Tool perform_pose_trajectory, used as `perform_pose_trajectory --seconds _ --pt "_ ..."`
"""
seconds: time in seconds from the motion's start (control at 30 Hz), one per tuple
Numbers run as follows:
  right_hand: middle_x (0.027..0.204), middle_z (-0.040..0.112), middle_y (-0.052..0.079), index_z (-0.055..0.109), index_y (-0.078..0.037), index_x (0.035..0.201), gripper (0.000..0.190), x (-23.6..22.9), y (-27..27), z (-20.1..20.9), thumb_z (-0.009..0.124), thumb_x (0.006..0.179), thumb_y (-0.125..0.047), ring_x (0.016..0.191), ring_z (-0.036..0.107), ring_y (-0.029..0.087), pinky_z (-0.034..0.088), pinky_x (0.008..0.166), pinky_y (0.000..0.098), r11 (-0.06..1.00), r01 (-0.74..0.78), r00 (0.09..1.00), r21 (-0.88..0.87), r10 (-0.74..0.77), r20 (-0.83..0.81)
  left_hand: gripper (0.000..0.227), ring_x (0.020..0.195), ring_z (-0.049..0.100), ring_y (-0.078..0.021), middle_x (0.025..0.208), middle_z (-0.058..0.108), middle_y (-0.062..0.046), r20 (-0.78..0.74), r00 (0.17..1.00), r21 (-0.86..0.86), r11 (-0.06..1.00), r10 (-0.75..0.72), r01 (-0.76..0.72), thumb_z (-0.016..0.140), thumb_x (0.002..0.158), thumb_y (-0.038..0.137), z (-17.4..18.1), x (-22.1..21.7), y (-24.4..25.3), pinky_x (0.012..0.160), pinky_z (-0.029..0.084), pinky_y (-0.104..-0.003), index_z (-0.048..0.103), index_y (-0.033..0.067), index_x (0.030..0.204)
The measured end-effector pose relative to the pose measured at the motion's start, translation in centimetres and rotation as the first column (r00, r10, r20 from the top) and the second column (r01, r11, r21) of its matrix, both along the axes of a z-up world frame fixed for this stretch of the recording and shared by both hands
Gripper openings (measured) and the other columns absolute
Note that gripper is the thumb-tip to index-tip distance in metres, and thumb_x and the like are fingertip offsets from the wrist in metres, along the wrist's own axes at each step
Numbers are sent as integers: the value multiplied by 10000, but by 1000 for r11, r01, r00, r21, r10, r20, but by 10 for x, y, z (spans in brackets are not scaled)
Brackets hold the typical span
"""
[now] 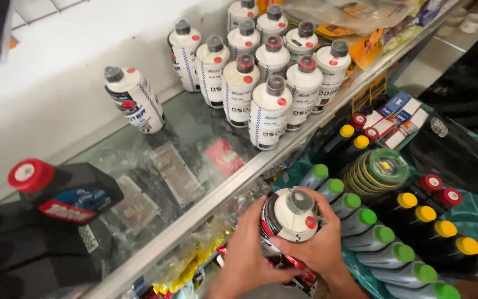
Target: The person repeatedly picks up white bottles from a glass shelf, rotates them to view the labels, and places them back on the shelf. The action is performed multiple times in a repetitive manner.
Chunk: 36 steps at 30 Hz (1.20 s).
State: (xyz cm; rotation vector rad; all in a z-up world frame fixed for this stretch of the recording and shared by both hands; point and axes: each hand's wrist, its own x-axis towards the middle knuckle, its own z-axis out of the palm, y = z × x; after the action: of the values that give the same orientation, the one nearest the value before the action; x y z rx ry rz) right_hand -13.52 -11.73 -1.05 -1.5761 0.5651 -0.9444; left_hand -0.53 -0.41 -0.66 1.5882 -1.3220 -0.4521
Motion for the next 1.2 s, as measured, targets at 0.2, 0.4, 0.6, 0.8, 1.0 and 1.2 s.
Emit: perform_pose_trajectory --seconds 0.2,0.4,0.6,0.8,1.0,1.2 --pt "1216 741 106 543 -38 1329 984 22 12 22 978 452 -138 1048 727 204 562 970 330 995 1 998 -95 -6 -55 918 1179 665 -322 1347 604 -177 -79 963 -260 927 259 -271 917 601 145 -19 10 2 997 542 -397 460 0 1384" --pt "1342 604 118 579 -33 1354 903 34 -5 47 931 535 -169 1187 618 271 457 1057 378 891 -439 897 -117 426 -120 1101 1181 707 -293 1321 661 -141 -278 958 -120 988 65 -101 941 374 113 -27 47 26 995 573 -384 509 49 1385" --pt "1288 690 81 585 -28 1357 940 52 -18 71 942 513 -236 1118 682 213 513 1009 349 859 -492 865 -139 466 -187 1084 1168 713 -287 1308 684 -131 -234 972 -134 991 -9 -23 904 409 129 -3 73 18 1000 561 -382 490 62 1408" --pt "1252 702 96 567 -44 1350 1000 81 -55 131 966 452 -227 1063 726 213 571 981 327 771 -404 915 -493 341 -217 1184 1228 667 -289 1366 658 -119 -57 987 -222 966 -152 135 894 324 112 62 130 -36 1084 516 -396 494 81 1438" --pt "1278 666 166 535 19 1371 1005 139 -104 204 991 521 -263 1101 685 290 519 1007 410 466 -261 965 -846 110 -237 1227 1402 574 -312 1511 554 -141 160 965 -419 871 -209 258 973 446 215 118 206 -112 1263 423 -450 399 78 1522" --pt "1123 655 181 591 72 1278 839 219 -187 230 1008 574 -115 949 642 293 537 889 414 379 -6 999 -925 52 15 1315 1364 492 -368 1467 470 -142 424 853 -407 905 305 -122 978 532 177 177 243 -162 1081 526 -515 185 205 1580"
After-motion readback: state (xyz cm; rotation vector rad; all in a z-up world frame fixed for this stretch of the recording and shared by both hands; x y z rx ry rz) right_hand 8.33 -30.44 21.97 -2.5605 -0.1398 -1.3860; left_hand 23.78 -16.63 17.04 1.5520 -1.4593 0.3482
